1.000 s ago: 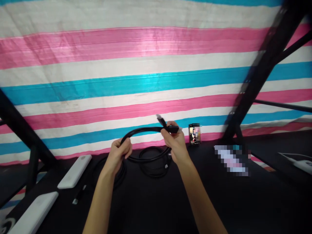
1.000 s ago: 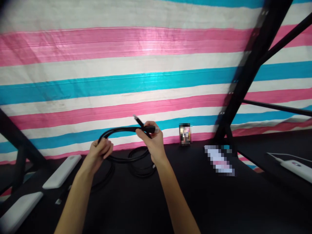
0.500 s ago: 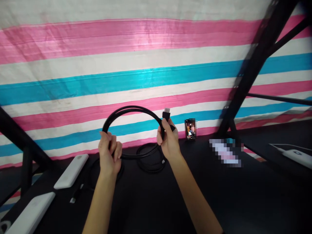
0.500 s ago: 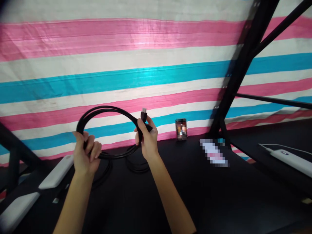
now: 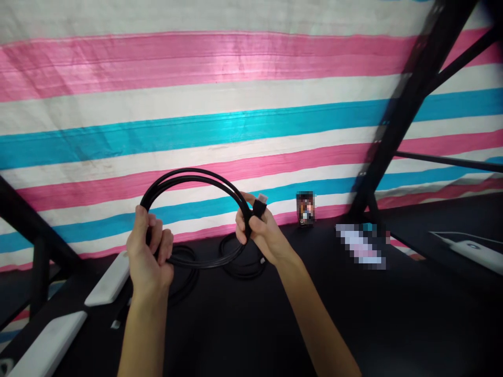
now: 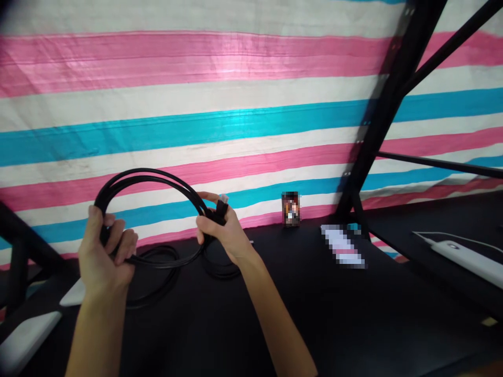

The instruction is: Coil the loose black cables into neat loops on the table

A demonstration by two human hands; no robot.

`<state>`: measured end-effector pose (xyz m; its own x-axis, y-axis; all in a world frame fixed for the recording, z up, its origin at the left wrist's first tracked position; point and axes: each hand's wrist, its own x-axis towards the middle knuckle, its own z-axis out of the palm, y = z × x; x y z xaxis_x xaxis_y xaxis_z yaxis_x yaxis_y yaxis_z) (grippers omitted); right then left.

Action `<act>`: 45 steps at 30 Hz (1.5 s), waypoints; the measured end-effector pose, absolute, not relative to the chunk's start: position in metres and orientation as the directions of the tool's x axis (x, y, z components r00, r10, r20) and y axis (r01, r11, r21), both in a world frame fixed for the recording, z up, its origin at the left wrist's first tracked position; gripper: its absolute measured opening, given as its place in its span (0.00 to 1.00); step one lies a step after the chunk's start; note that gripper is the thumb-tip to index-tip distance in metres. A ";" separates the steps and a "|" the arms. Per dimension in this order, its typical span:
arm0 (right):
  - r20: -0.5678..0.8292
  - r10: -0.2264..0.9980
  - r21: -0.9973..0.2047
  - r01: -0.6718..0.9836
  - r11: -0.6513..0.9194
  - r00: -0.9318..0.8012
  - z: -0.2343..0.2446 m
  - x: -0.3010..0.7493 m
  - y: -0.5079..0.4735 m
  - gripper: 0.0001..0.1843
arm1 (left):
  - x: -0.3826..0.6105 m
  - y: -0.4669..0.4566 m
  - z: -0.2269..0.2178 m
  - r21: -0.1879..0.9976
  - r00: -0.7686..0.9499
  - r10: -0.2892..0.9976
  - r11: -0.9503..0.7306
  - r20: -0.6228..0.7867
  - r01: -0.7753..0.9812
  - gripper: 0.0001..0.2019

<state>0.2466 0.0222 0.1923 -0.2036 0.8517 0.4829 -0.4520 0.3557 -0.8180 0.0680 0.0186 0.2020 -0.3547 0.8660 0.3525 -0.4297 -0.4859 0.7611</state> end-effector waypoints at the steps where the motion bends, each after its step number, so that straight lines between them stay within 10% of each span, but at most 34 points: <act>1: 0.479 0.857 -0.831 -0.413 0.372 -0.192 0.193 0.247 0.021 0.27 | 0.069 0.018 0.202 0.758 -0.365 0.861 -0.494 0.355 -0.426 0.16; 22: 0.231 0.900 -0.939 0.157 0.306 -0.371 0.185 0.259 0.023 0.17 | 0.074 0.007 0.205 0.567 -0.400 0.575 -0.810 0.714 -0.150 0.29; 28: 0.384 0.871 -0.864 0.212 0.456 -0.306 0.182 0.259 0.027 0.18 | 0.068 0.009 0.196 0.580 -0.298 0.583 -0.807 0.756 -0.111 0.28; 36: 0.217 0.972 -0.864 0.447 0.232 -0.084 0.178 0.277 0.037 0.20 | 0.077 0.042 0.178 0.795 -0.187 0.823 -0.567 0.536 -0.216 0.25; 45: 0.074 0.973 -0.733 0.673 -0.096 0.219 0.138 0.325 0.085 0.19 | 0.096 0.075 0.127 0.768 0.145 0.981 -0.191 0.128 0.611 0.15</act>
